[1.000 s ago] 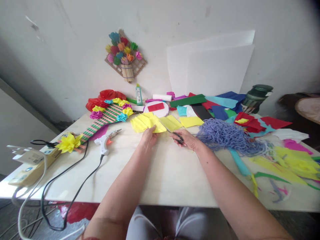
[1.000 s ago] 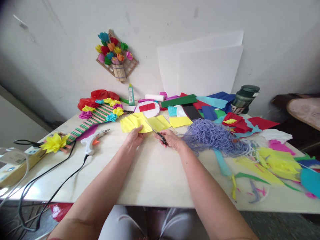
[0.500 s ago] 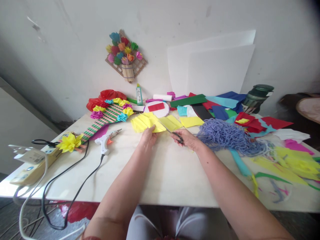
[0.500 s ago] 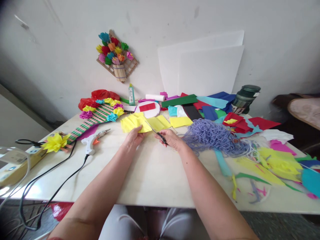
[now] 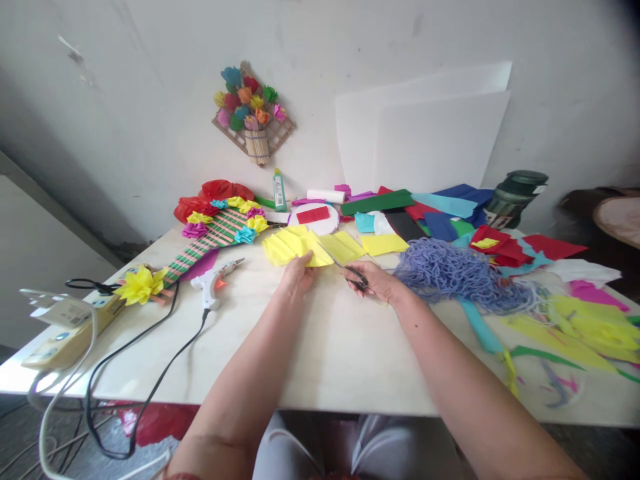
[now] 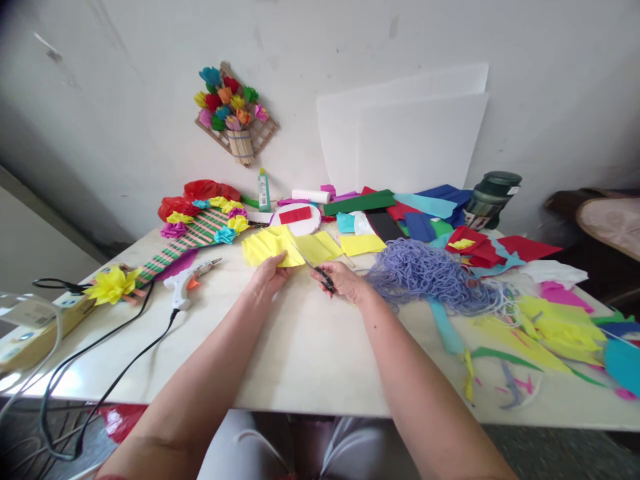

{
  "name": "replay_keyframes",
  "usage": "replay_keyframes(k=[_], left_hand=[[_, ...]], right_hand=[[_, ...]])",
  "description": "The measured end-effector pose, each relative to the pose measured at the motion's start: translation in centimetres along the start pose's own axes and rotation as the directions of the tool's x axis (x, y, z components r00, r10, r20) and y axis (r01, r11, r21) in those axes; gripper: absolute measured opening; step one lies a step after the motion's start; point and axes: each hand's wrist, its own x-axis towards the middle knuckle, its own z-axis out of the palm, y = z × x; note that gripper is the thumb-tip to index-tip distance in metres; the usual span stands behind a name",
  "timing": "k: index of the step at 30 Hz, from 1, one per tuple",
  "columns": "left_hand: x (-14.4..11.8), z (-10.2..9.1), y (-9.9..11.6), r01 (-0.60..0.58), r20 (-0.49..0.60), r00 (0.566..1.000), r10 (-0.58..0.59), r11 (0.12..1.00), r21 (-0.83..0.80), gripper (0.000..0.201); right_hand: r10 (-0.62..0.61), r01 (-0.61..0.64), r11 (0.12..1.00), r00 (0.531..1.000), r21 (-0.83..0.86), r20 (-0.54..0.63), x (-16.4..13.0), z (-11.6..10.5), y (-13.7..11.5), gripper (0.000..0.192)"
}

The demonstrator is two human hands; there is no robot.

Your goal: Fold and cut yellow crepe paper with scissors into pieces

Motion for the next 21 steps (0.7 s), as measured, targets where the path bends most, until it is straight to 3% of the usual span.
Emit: replay_keyframes(k=[7, 21], left_hand=[[-0.56, 0.17, -0.22, 0.027, 0.047, 0.999, -0.028, 0.999, 0.026, 0.041], [-0.75, 0.31, -0.22, 0.021, 0.060, 0.998, -0.023, 0.999, 0.036, 0.031]], right_hand=[[-0.004, 0.005, 1.000, 1.000, 0.018, -0.022, -0.49, 0.34, -0.75, 0.033], [0.004, -0.005, 1.000, 0.999, -0.010, -0.039, -0.20, 0.54, -0.72, 0.030]])
